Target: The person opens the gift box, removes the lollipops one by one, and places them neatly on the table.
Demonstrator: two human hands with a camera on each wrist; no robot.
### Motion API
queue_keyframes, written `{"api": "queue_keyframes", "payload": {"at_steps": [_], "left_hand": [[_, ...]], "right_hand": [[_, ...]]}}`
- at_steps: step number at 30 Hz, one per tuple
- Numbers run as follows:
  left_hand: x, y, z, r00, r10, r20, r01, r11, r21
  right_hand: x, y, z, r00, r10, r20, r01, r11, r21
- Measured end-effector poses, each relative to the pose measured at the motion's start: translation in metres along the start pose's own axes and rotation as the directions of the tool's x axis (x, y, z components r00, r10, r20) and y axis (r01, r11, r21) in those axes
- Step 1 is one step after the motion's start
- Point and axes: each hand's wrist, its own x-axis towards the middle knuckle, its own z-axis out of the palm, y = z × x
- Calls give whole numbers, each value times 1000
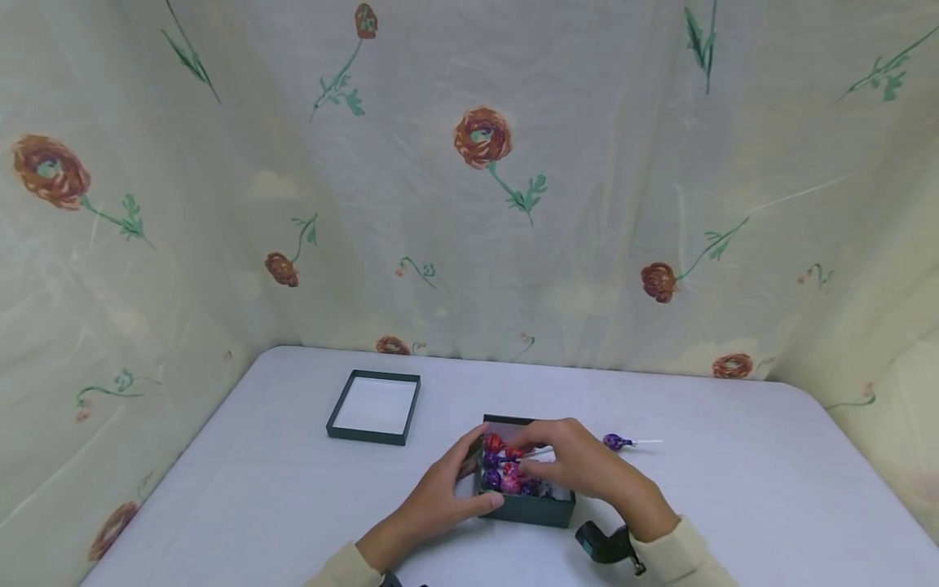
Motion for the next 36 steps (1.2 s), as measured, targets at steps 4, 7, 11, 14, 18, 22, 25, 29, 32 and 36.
{"api": "queue_keyframes", "payload": {"at_steps": [4,7,11,14,18,22,25,29,32,36], "left_hand": [[0,0,0,1000,8,-1,-8,1000,6],[0,0,0,1000,12,-2,-12,1000,8],[1,1,-1,1000,-2,-3,2,1000,7],[0,1,-1,1000,-19,-4,19,1000,7],[0,1,0,1000,-24,-2,24,1000,-2],[0,1,1,1000,-20,-1,20,1000,-8],[0,1,2,999,-32,-4,32,999,-8],[0,2,2,999,-51,-8,51,999,-2],[0,2,1,999,-49,-9,49,999,2],[1,2,1,999,-40,-5,40,999,3]], "right_hand": [[1,-1,3,1000,-3,18,4,1000,-28],[1,0,5,999,-46,16,47,997,-58],[3,2,8,995,-98,20,99,994,-54],[3,2,8,996,-83,44,84,996,-15],[2,3,9,996,-40,82,37,998,42],[1,4,11,995,-23,99,17,998,62],[2,5,12,995,-15,103,10,999,49],[3,4,13,994,-11,112,10,1000,14],[3,4,13,993,-17,121,20,1000,-23],[3,3,13,992,-10,127,18,998,-64]]}}
